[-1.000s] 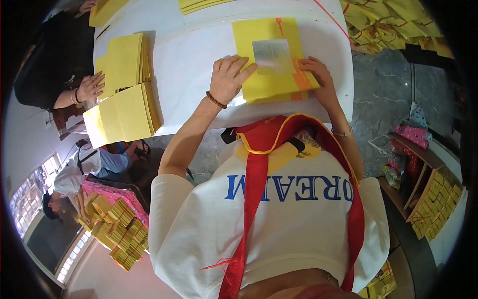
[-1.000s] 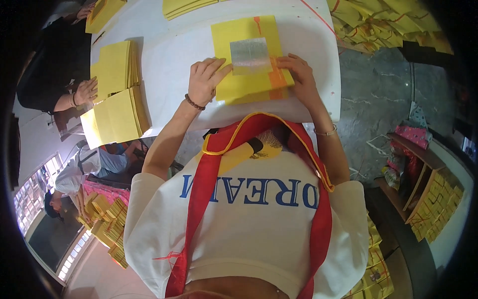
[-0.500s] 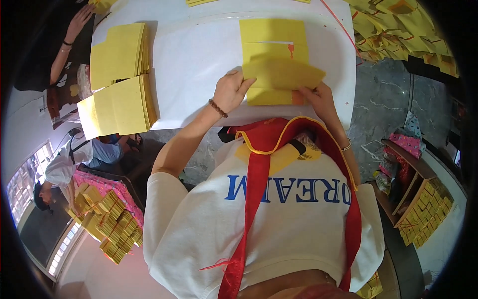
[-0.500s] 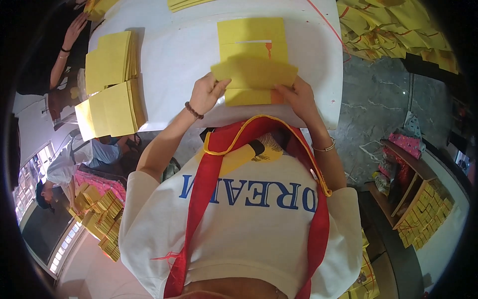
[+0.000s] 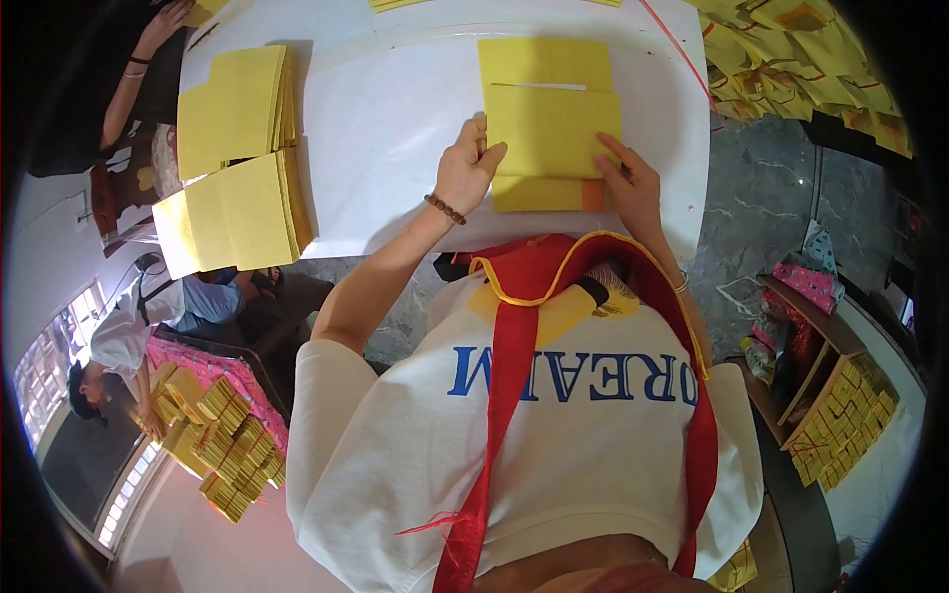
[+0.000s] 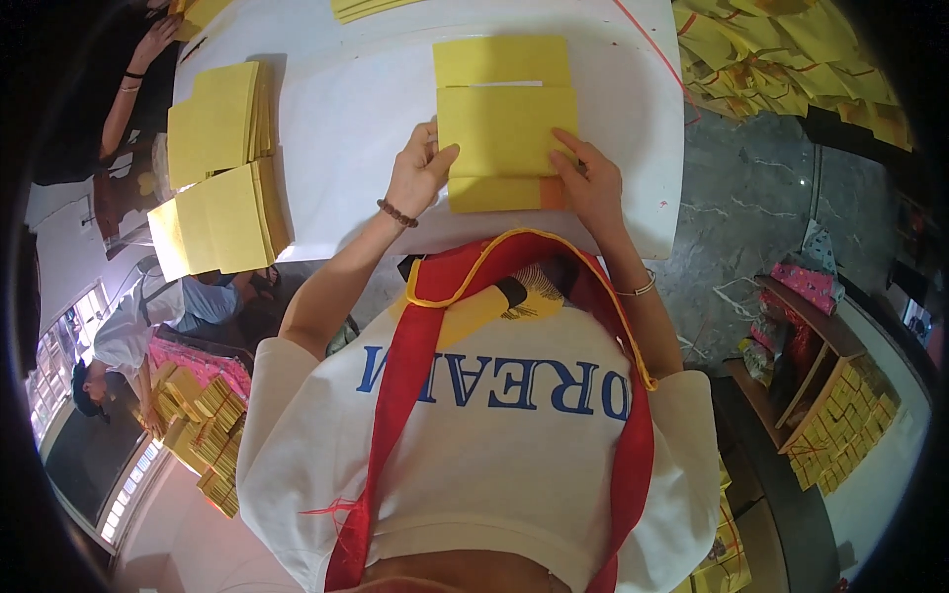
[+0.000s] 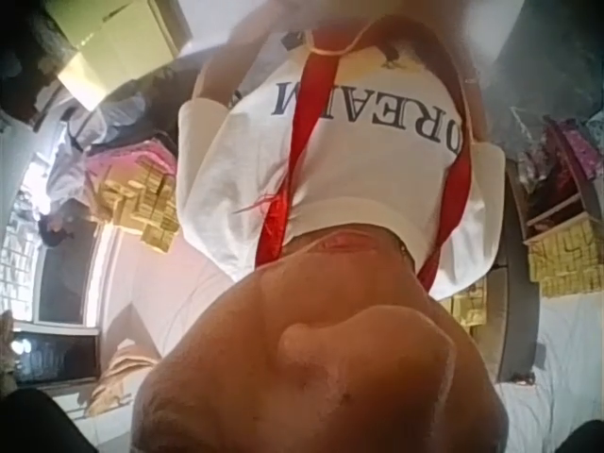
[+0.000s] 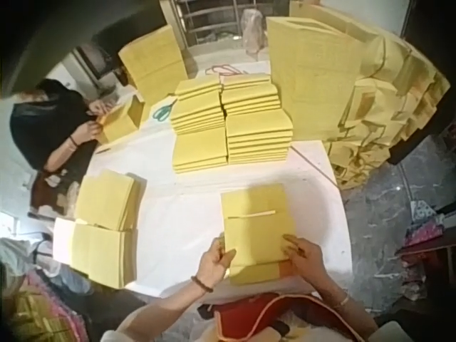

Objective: Folding and stacking yellow joss paper sheets on a table.

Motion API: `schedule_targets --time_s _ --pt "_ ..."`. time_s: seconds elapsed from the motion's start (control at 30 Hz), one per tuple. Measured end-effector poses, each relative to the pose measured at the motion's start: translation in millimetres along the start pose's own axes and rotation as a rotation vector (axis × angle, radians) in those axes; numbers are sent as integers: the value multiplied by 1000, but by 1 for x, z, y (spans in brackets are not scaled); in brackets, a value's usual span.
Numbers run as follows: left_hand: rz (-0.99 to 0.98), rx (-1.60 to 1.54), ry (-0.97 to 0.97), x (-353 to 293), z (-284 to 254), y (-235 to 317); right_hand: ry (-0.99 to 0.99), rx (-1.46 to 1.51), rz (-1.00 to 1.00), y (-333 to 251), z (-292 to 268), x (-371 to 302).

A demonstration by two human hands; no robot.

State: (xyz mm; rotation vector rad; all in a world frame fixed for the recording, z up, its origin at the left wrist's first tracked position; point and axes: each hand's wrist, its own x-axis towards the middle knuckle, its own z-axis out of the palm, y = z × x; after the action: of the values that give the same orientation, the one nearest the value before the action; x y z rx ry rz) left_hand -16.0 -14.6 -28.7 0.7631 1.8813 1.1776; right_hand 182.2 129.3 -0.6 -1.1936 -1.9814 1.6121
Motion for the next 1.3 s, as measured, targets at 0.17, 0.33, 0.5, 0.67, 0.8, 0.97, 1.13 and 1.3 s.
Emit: schedule_targets --time_s 0.17,0.33,0.5,0.67,0.8,0.97,1.13,1.3 --pt "-21 66 70 -3 1 21 17 -41 3 3 -1 4" --pt "-34 178 42 1 0 25 59 -113 53 2 0 7" --pt "5 230 46 5 2 19 95 -95 3 9 4 10" --pt "-15 267 45 3 1 23 53 -146 32 -3 7 8" --pt "8 270 62 3 2 25 79 -185 -70 -4 9 9" --pt "-77 525 -84 4 -13 52 84 -248 -150 8 9 12" --pt "569 994 210 6 8 64 86 -279 -123 1 12 9" --pt "765 945 24 18 47 50 130 -325 -183 7 13 8"
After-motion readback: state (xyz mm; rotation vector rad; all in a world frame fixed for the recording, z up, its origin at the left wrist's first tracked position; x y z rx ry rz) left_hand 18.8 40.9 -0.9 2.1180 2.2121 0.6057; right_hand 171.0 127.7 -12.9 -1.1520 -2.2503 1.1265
